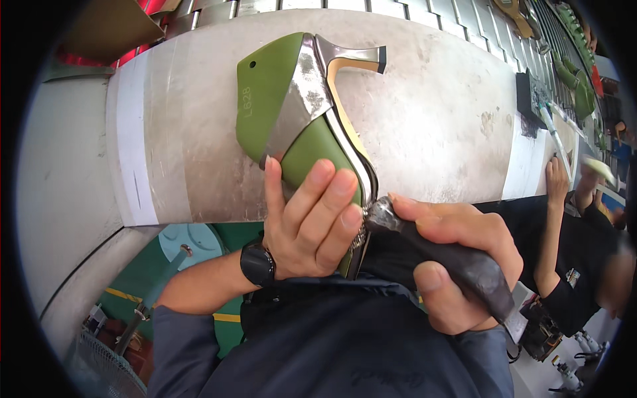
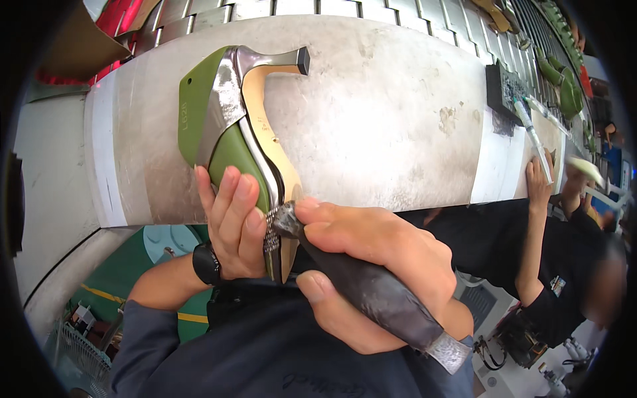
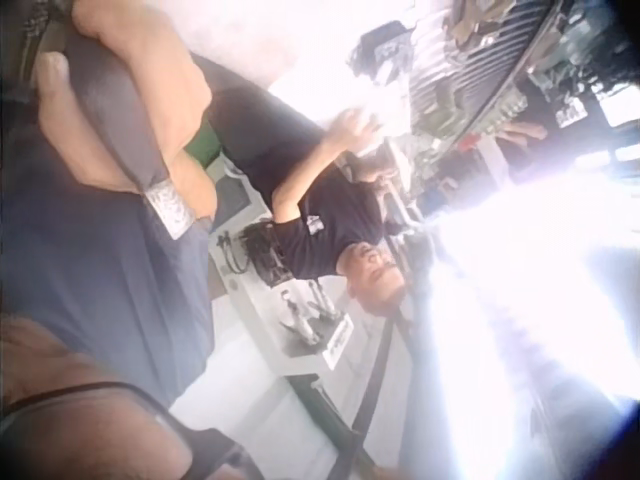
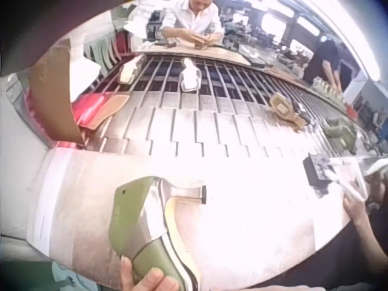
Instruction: The person attaches soles to high-heeled shoes. The actions involve positioning a sole onto the bottom of a shoe, pressing it down by hand, and using a hammer to secure the edges and heel area.
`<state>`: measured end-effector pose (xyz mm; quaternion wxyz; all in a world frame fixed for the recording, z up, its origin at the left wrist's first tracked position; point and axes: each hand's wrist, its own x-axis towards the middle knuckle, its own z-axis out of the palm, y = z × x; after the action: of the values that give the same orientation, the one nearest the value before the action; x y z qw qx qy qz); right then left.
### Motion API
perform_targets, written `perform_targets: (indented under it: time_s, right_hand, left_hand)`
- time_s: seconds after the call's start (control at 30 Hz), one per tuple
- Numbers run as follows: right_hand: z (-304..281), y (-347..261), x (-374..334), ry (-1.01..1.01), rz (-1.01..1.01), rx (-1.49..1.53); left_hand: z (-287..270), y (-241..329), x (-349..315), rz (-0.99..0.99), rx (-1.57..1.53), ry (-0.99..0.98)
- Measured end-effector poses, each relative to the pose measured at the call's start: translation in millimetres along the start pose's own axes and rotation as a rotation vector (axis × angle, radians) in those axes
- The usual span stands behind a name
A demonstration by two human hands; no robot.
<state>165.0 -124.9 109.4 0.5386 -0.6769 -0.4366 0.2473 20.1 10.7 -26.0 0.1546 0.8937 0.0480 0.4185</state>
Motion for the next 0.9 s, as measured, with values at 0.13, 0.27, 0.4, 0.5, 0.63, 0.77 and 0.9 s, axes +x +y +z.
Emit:
perform_targets:
  time_s: [0.13, 0.27, 0.4, 0.5, 0.63, 0.77, 0.9]
  right_hand:
    - [0, -12, 13, -0.005, 0.278, 0.077]
    - [1, -18, 34, 0.107, 0.474, 0.122]
    - [-8, -8, 69, -0.011, 0.459, 0.075]
    - [-3, 12, 95, -0.075, 0.413, 0.108]
    - [10, 28, 97, 0.018, 0.127, 0.039]
    - [-1, 13, 85, 0.248, 0.102, 0.202]
    - [-17, 5, 83, 0.223, 0.241, 0.29]
  left_hand:
    - [7, 0, -6, -0.024, 0.023, 0.054]
    - [11, -1, -7, -0.009, 0.03, 0.1]
    - [9, 0, -4, -0.02, 0.003, 0.096]
    - [-1, -7, -3, 0.081, 0.014, -0.033]
    - [-7, -4, 6, -0.005, -0.036, -0.042]
    - [-58, -37, 38, 0.092, -0.138, -0.415]
    - [-65, -71, 78, -0.133, -0.097, -0.503]
